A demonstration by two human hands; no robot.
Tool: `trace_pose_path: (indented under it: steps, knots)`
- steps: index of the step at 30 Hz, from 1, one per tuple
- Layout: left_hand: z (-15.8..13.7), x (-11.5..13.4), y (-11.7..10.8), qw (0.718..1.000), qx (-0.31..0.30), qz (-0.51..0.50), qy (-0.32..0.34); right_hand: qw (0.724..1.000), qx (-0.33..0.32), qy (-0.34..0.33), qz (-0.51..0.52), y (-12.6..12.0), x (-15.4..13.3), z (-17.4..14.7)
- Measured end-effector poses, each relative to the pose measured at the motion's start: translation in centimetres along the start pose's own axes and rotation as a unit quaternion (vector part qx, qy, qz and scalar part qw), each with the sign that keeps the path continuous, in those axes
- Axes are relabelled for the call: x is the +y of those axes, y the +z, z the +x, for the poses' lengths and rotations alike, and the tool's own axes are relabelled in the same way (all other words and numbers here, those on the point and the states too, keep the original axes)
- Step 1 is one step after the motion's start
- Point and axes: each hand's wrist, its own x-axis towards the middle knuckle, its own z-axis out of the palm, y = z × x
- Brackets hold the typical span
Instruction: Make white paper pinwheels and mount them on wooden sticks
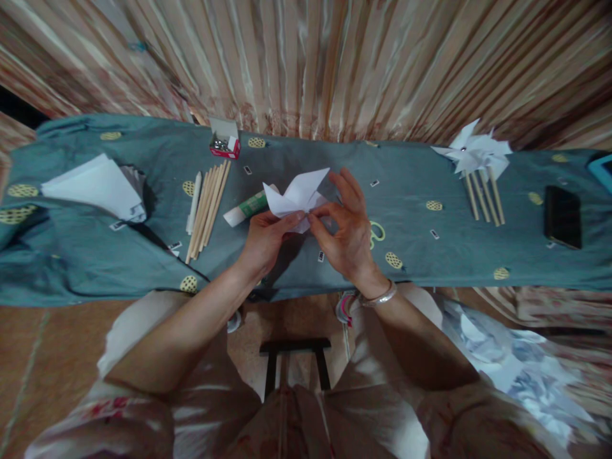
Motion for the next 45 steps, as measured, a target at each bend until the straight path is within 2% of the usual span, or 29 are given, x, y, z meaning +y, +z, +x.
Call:
trace_pose_path:
  steps: [7,14,24,34,39,42,44,45]
  knots:
    - [0.1,-0.1,0.2,1.0,0.006,0.01,0.004,0.999,0.009,-0.004,-0.035,0.1,0.1,-0.1]
    - [0.0,0.0,0.4,1.0,0.012,0.008,0.009,1.0,-0.001,0.021,-0.003,0.1,-0.1,0.0]
    - [0.3,-0.1,0.3,1.0,0.011,0.023,0.013,0.997,0.042,-0.013,-0.056,0.5,-0.5,-0.1]
    - [1.2,0.0,-0.5,0.999,-0.015,0.005,0.05,0.998,0.016,-0.021,-0.052,0.4,-1.3,-0.6]
    - [1.4,0.5,-1.0,0.995,-0.008,0.072,0.065,0.998,0.045,-0.035,-0.023,-0.8,-1.9,-0.3]
    - [1.4,0.7,-1.5,0.975,-0.005,0.186,0.12,0.998,0.05,0.021,0.043,-1.5,-1.8,0.1]
    - [1.5,0.9,-1.8,0.942,-0.01,0.279,0.188,0.984,0.032,0.108,0.138,-1.7,-1.8,0.4]
    - [1.6,1.0,-2.1,0.917,-0.016,0.328,0.227,0.968,0.017,0.157,0.197,-1.7,-1.7,0.6]
